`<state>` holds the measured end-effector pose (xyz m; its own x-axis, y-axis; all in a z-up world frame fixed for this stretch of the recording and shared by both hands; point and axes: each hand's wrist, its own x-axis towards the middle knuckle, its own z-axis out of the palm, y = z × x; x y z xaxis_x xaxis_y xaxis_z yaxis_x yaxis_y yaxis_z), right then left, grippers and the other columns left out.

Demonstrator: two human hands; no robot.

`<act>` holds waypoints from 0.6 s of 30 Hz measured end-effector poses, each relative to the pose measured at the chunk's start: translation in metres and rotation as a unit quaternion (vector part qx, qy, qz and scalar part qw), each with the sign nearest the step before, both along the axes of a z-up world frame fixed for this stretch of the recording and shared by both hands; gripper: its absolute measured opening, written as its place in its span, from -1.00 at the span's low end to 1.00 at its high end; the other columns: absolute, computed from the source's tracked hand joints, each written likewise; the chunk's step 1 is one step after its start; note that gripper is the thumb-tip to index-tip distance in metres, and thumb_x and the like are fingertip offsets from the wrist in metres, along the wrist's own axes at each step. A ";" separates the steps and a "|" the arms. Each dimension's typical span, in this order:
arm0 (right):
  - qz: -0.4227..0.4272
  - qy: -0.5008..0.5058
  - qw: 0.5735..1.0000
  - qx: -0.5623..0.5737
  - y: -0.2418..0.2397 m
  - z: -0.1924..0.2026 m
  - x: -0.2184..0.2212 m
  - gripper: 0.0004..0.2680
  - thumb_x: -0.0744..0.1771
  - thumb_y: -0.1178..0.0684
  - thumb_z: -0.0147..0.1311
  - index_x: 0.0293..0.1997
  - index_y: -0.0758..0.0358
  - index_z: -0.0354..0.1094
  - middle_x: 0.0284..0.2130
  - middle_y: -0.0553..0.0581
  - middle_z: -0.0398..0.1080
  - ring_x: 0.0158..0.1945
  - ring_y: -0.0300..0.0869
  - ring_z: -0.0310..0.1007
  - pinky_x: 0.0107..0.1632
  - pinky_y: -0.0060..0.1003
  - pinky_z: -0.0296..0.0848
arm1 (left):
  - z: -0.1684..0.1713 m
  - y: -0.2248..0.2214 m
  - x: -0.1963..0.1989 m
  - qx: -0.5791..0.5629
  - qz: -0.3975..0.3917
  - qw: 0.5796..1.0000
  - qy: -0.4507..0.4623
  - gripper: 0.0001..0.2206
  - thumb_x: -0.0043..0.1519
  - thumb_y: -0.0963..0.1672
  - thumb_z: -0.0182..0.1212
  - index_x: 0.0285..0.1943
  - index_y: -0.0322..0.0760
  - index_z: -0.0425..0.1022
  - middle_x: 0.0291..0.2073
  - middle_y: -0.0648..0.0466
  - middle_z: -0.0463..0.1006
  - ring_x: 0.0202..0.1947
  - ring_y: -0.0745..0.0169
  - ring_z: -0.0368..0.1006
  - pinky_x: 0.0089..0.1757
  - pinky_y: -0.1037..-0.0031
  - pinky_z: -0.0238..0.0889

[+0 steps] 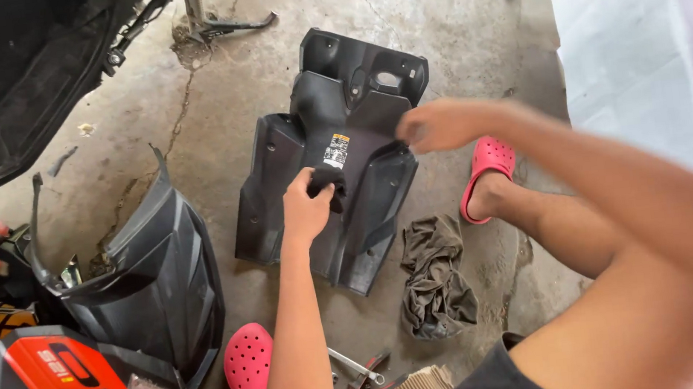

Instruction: Inspecting and handling motorcycle fairing components and a piece of black material on the floor.

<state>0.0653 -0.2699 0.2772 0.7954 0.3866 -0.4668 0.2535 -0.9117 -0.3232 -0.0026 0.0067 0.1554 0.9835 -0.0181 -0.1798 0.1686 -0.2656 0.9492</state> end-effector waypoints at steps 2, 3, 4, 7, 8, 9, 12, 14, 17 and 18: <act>-0.018 -0.027 0.997 0.076 0.034 -0.041 -0.012 -0.61 0.27 0.02 0.20 0.25 0.09 0.34 0.10 0.14 0.48 0.15 0.07 0.49 0.22 -0.02 0.45 | -0.004 0.002 -0.003 0.004 -0.024 1.000 -0.014 -0.86 0.19 -0.18 0.22 -0.12 -0.07 0.58 -0.23 0.03 0.66 -0.01 -0.06 0.56 0.03 0.16 0.40; -0.036 -0.049 0.986 0.152 0.052 -0.063 -0.018 -0.47 0.22 0.09 0.24 0.38 0.10 0.22 0.21 0.17 0.40 0.19 0.11 0.45 0.25 0.01 0.43 | -0.006 0.003 -0.005 0.010 -0.047 0.999 -0.022 -0.82 0.18 -0.21 0.20 -0.16 0.01 0.61 -0.27 0.06 0.67 -0.03 -0.03 0.57 0.02 0.19 0.40; -0.034 -0.052 0.986 0.154 0.057 -0.082 -0.021 -0.47 0.22 0.09 0.24 0.38 0.10 0.22 0.21 0.17 0.40 0.19 0.11 0.45 0.25 0.01 0.43 | -0.005 0.004 -0.003 0.012 -0.046 0.999 -0.026 -0.82 0.18 -0.21 0.20 -0.16 0.01 0.61 -0.27 0.06 0.67 -0.03 -0.03 0.57 0.02 0.19 0.40; -0.101 -0.062 0.975 0.190 0.066 -0.137 -0.038 -0.67 0.26 -0.09 0.28 0.14 -0.06 0.45 0.00 -0.09 0.53 0.10 -0.13 0.54 0.17 -0.15 0.50 | -0.002 0.008 -0.009 0.025 -0.058 0.995 -0.071 -0.83 0.12 -0.21 0.23 -0.22 0.00 0.62 -0.26 0.06 0.67 -0.01 -0.15 0.55 0.00 0.08 0.41; -0.115 -0.076 0.975 0.175 0.065 -0.145 -0.031 -0.76 0.26 -0.15 0.27 -0.02 -0.08 0.51 -0.15 -0.10 0.57 0.00 -0.15 0.57 0.08 -0.16 0.53 | 0.005 0.011 -0.005 0.016 -0.046 0.997 -0.064 -0.81 0.12 -0.23 0.26 -0.20 0.00 0.63 -0.26 0.05 0.68 -0.03 -0.10 0.56 -0.03 0.14 0.43; -0.129 -0.089 0.975 0.161 0.064 -0.152 -0.023 -0.82 0.27 -0.20 0.26 -0.17 -0.10 0.57 -0.31 -0.12 0.60 -0.10 -0.17 0.61 -0.01 -0.18 0.56 | 0.013 0.013 0.001 0.006 -0.033 0.998 -0.057 -0.79 0.11 -0.25 0.29 -0.19 0.00 0.64 -0.25 0.05 0.68 -0.05 -0.04 0.58 -0.06 0.20 0.45; -0.197 -0.079 0.946 0.244 0.075 -0.092 -0.025 -0.82 0.25 -0.09 0.19 -0.20 0.09 0.57 -0.38 0.07 0.58 -0.17 -0.10 0.58 -0.04 -0.12 0.51 | 0.040 0.020 0.014 0.051 -0.036 0.993 -0.101 -0.81 0.09 -0.20 0.36 -0.15 -0.08 0.62 -0.24 -0.07 0.66 -0.06 -0.14 0.58 -0.07 0.18 0.49; -0.247 -0.075 0.917 0.304 0.079 -0.082 -0.009 -0.84 0.24 -0.13 0.22 -0.24 0.01 0.57 -0.40 0.00 0.55 -0.21 -0.19 0.55 -0.09 -0.20 0.50 | 0.065 0.028 0.014 0.100 -0.066 0.985 -0.120 -0.79 0.07 -0.17 0.40 -0.11 -0.12 0.61 -0.22 -0.14 0.65 -0.03 -0.22 0.56 -0.04 0.12 0.48; -0.277 -0.070 0.881 0.378 0.084 -0.044 -0.007 -0.82 0.27 -0.15 0.21 -0.13 -0.06 0.54 -0.32 0.00 0.54 -0.17 -0.23 0.52 -0.07 -0.26 0.49 | 0.084 0.035 0.030 0.181 -0.126 0.966 -0.139 -0.73 0.05 -0.14 0.43 -0.07 -0.21 0.59 -0.18 -0.24 0.64 0.01 -0.35 0.52 0.00 0.04 0.45; -0.256 -0.064 0.879 0.396 0.089 -0.031 -0.012 -0.78 0.30 -0.12 0.18 0.03 -0.05 0.50 -0.21 0.07 0.56 -0.10 -0.18 0.52 -0.01 -0.23 0.48 | 0.084 0.038 0.035 0.215 -0.154 0.955 -0.135 -0.71 0.05 -0.14 0.43 -0.05 -0.25 0.59 -0.17 -0.29 0.63 0.02 -0.39 0.51 0.02 0.01 0.43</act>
